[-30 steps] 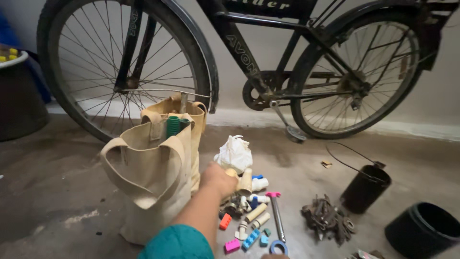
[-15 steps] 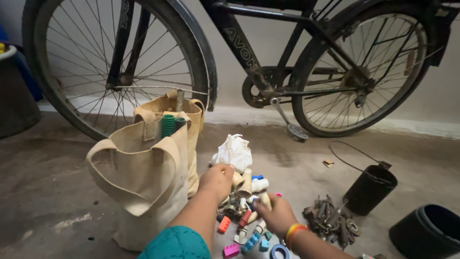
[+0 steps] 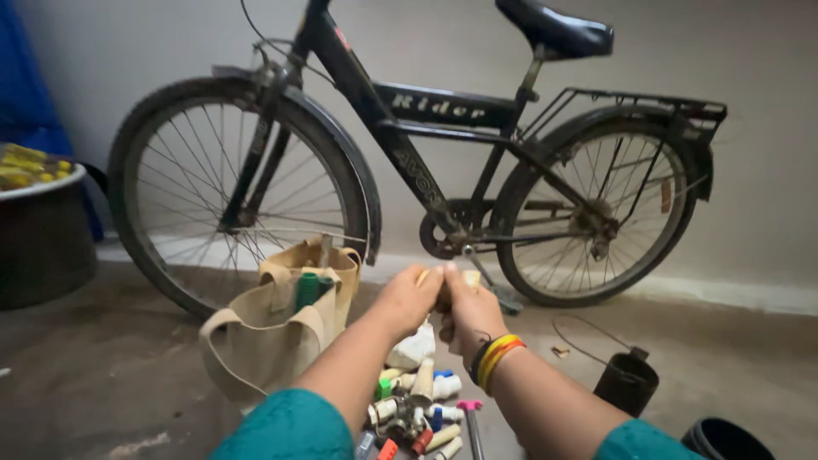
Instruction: The person picks up and connects various small plastic and metal plumbing components by hand, including pipes, valves, and joints, while organizing them on the floor and in a canvas bag.
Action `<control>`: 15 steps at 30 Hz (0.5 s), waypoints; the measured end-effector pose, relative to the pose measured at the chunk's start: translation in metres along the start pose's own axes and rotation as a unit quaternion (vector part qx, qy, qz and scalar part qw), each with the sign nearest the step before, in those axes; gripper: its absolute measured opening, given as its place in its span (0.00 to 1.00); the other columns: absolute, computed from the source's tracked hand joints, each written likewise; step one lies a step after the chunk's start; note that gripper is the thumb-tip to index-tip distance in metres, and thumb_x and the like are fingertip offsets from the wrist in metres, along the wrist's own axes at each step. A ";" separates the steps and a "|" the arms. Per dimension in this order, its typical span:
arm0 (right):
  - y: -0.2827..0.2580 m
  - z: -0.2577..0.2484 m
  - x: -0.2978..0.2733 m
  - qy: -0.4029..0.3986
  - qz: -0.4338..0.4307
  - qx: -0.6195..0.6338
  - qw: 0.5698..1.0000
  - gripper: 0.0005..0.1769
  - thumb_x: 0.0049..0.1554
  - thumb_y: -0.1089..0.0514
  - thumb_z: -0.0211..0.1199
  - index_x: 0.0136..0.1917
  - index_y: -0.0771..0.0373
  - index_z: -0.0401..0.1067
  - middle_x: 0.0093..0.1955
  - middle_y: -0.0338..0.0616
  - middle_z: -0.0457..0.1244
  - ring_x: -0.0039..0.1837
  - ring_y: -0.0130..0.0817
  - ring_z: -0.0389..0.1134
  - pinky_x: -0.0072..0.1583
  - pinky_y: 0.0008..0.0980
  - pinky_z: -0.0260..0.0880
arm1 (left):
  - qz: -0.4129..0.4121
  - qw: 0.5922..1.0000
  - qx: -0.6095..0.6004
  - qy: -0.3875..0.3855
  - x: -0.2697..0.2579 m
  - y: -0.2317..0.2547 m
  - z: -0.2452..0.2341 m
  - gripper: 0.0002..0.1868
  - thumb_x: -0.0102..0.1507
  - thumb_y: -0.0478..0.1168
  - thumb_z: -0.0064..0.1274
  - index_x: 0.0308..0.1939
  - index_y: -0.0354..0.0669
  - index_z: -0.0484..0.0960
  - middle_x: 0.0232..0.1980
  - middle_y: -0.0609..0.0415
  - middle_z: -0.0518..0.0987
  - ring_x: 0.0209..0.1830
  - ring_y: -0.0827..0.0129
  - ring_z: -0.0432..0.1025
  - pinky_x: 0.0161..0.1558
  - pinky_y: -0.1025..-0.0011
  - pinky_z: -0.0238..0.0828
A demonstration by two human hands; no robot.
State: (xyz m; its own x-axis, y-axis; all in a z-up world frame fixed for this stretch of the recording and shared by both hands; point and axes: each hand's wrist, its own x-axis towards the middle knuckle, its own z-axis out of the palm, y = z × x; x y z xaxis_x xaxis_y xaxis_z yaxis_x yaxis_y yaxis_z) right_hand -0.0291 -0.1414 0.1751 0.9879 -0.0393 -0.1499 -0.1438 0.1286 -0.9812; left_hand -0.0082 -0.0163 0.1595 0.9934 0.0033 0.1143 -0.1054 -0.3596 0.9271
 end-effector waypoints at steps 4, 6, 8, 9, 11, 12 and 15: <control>-0.053 0.009 -0.005 0.086 0.000 0.085 0.993 0.27 0.57 0.38 0.65 0.48 0.66 0.70 0.35 0.42 0.63 0.31 0.32 0.62 0.33 0.33 0.61 | 0.105 0.991 0.033 0.076 -0.009 0.049 0.000 0.26 0.65 0.57 0.45 0.54 0.39 0.74 0.48 0.38 0.83 0.51 0.46 0.78 0.53 0.57 0.73; -0.072 0.014 -0.016 0.088 -0.015 0.157 0.984 0.23 0.56 0.42 0.66 0.49 0.66 0.72 0.37 0.42 0.68 0.34 0.32 0.70 0.34 0.34 0.69 | 0.127 0.986 0.066 0.084 -0.015 0.067 -0.008 0.28 0.66 0.57 0.44 0.58 0.37 0.69 0.51 0.34 0.80 0.55 0.41 0.75 0.56 0.54 0.71; -0.082 0.016 -0.031 0.081 -0.035 0.069 0.994 0.24 0.56 0.38 0.61 0.45 0.62 0.74 0.33 0.42 0.62 0.30 0.34 0.59 0.32 0.35 0.55 | 0.099 0.985 0.102 0.094 -0.021 0.080 -0.015 0.28 0.67 0.57 0.40 0.59 0.38 0.69 0.53 0.33 0.79 0.58 0.39 0.74 0.58 0.52 0.69; -0.083 0.015 -0.039 0.077 -0.033 0.070 0.994 0.24 0.56 0.38 0.61 0.45 0.62 0.74 0.33 0.42 0.62 0.30 0.34 0.59 0.32 0.35 0.55 | 0.098 0.985 0.104 0.096 -0.024 0.084 -0.018 0.28 0.67 0.57 0.40 0.59 0.38 0.69 0.53 0.33 0.79 0.58 0.39 0.74 0.58 0.52 0.69; -0.079 0.006 -0.054 -0.053 -0.002 0.125 0.991 0.22 0.56 0.38 0.63 0.47 0.60 0.75 0.34 0.35 0.63 0.30 0.24 0.51 0.33 0.26 0.55 | 0.075 0.979 0.082 0.172 -0.029 0.086 -0.024 0.26 0.67 0.57 0.38 0.55 0.42 0.76 0.52 0.36 0.80 0.56 0.39 0.73 0.57 0.52 0.69; -0.079 0.002 -0.059 -0.054 0.002 0.125 0.991 0.22 0.56 0.38 0.63 0.47 0.60 0.75 0.34 0.35 0.63 0.30 0.24 0.51 0.33 0.26 0.55 | 0.071 0.979 0.083 0.172 -0.036 0.082 -0.027 0.26 0.67 0.57 0.38 0.55 0.42 0.76 0.52 0.36 0.80 0.56 0.39 0.73 0.57 0.52 0.69; -0.086 -0.004 -0.065 -0.134 0.003 0.009 0.991 0.21 0.59 0.41 0.66 0.47 0.63 0.75 0.31 0.34 0.56 0.30 0.23 0.53 0.33 0.25 0.54 | 0.032 0.982 -0.019 0.185 -0.044 0.067 -0.038 0.25 0.66 0.56 0.38 0.45 0.39 0.81 0.40 0.41 0.85 0.42 0.51 0.79 0.48 0.58 0.72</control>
State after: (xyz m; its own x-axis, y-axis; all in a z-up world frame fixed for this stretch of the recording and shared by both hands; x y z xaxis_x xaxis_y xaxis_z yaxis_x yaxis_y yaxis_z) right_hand -0.0813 -0.1543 0.2685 0.9672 0.2265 -0.1151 -0.1505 0.1458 -0.9778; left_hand -0.0609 -0.0046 0.2300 0.9012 0.3231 0.2888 -0.1762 -0.3358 0.9253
